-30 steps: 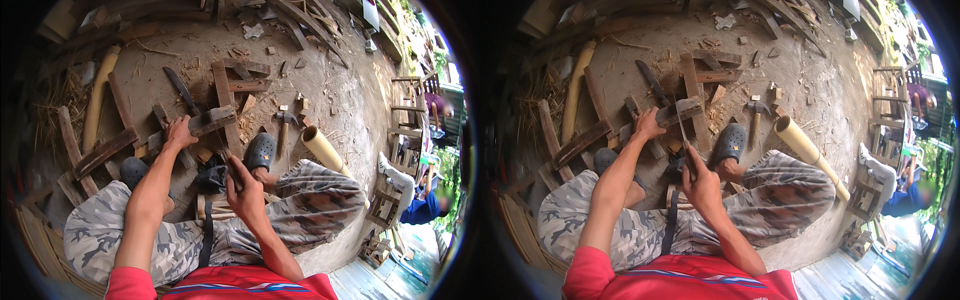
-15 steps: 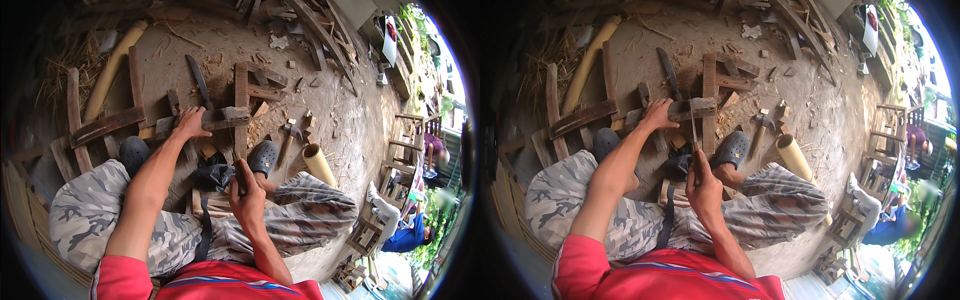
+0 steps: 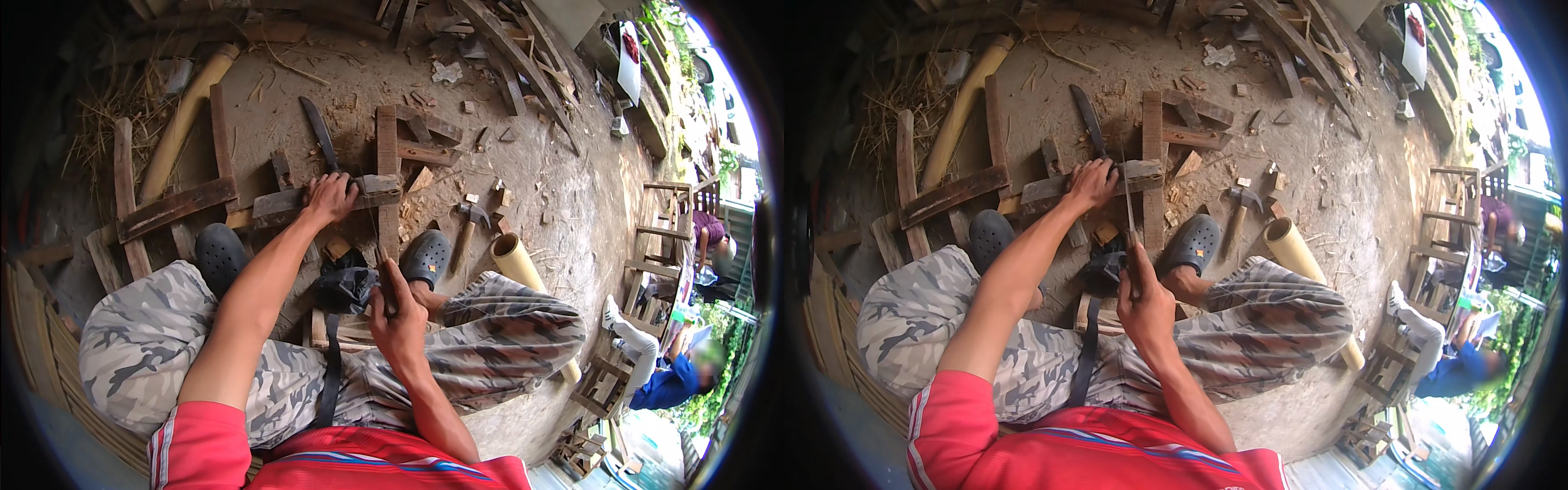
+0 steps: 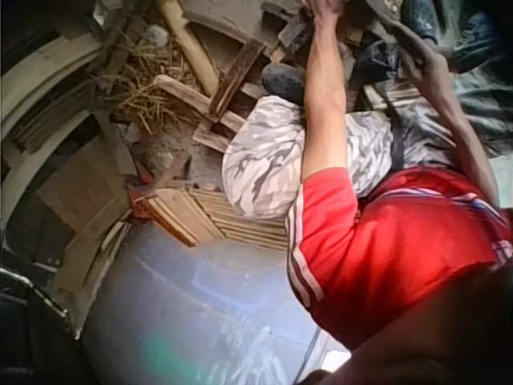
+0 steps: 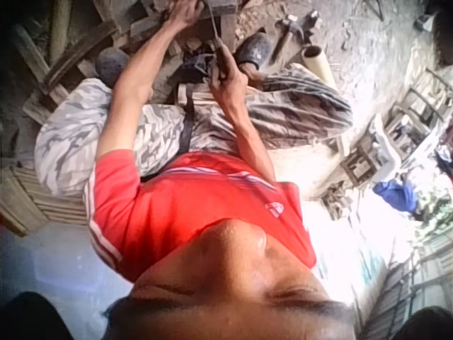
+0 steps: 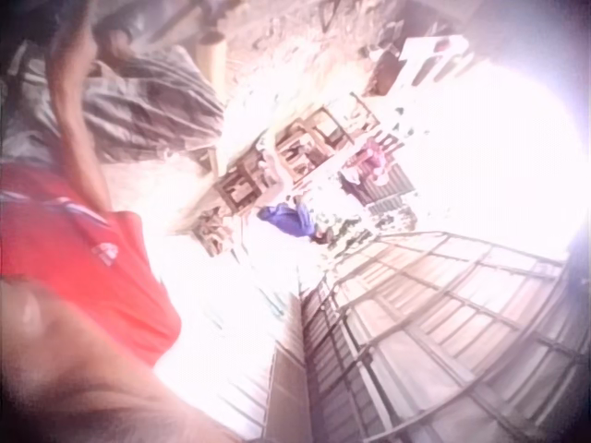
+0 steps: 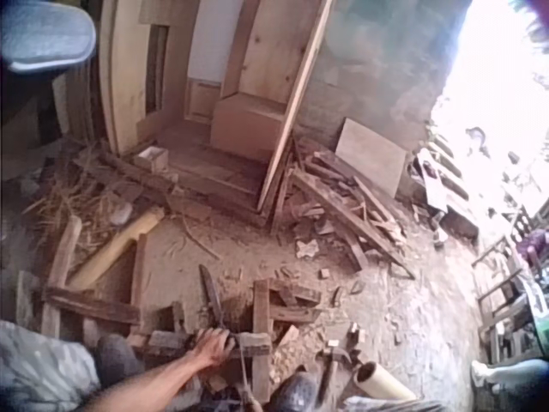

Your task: The person sits on the ground and uses a knife to carve a small piece of wood, repeatedly scraping and shaping it. The person occasionally repositions the wood and continues carving.

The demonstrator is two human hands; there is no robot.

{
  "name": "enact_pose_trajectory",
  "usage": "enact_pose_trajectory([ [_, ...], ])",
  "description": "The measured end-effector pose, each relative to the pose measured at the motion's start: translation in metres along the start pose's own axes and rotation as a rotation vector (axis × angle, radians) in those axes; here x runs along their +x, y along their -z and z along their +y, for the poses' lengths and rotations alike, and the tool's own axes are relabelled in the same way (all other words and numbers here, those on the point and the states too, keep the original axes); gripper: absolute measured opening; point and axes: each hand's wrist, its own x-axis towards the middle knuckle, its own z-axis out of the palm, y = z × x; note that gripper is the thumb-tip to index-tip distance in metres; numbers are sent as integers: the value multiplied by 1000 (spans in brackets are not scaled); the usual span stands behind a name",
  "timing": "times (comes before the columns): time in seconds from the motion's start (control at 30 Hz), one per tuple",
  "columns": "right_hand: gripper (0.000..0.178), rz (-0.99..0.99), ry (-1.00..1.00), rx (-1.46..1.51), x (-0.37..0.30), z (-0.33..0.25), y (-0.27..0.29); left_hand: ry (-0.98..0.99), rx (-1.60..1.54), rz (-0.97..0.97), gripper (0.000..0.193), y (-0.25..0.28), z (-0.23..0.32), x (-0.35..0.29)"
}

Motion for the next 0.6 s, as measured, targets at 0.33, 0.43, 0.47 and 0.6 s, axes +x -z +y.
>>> enact_pose_trajectory([
  [0.33, 51, 3, 35, -13, -26, -23, 35, 394, -131, -201, 51, 17, 14, 21],
  [0.43, 53, -30, 4, -23, -26, -27, 36, 401, -99, -189, 52, 15, 15, 22],
  [0.47, 53, -45, -22, -27, -26, -30, 35, 404, -87, -191, 52, 14, 16, 23],
  [0.6, 47, -98, -90, -43, -20, -44, 31, 380, -70, -123, 51, 1, 4, 27],
])
